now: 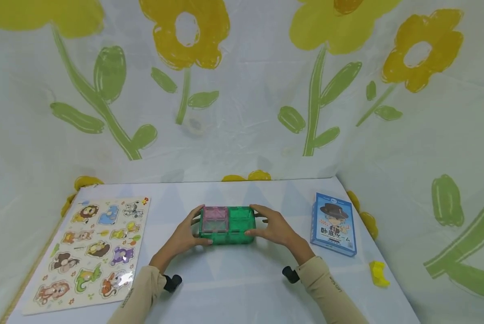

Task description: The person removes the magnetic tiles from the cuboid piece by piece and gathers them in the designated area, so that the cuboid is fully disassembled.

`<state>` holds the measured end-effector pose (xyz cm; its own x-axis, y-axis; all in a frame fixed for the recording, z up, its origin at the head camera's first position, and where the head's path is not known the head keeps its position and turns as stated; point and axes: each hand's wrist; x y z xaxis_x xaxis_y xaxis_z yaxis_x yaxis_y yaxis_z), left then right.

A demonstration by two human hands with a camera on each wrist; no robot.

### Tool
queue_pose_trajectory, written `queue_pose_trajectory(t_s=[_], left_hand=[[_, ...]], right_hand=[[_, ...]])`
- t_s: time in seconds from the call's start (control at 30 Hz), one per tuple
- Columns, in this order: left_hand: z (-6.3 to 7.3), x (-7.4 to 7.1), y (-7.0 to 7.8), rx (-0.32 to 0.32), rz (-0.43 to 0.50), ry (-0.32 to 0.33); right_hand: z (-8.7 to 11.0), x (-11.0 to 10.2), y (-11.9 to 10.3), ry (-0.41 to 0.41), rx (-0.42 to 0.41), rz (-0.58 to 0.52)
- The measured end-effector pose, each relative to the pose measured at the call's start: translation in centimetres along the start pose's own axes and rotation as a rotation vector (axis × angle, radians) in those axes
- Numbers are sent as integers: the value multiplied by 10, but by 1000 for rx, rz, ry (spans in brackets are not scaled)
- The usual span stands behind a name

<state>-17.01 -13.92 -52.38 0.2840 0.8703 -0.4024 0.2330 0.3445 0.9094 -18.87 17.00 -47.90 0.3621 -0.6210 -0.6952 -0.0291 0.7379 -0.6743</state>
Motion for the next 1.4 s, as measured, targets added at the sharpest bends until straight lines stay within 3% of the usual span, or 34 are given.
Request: queue_pose_trajectory(t_s=[0.23, 0.4, 0.7, 1.4], left_hand=[[9, 4, -2, -10, 1, -21], [14, 0, 1, -30, -8, -10], [16, -6, 4, -26, 20, -21], [9, -10, -1, -39, 46, -32]], right_hand=[[8, 3, 5, -9, -2, -24], [8, 7, 4, -1, -48, -40], [5, 7, 0, 8, -55, -34], [-6, 12, 8, 118, -90, -44]])
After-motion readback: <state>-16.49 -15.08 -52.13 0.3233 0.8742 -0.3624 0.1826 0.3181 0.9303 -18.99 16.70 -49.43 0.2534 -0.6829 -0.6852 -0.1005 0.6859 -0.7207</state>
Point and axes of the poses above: each hand's wrist, its own z-axis away from the middle knuckle, its own x-axis out of the palm, y = z × x, and after that the axes turned 14 degrees about x, right-handed
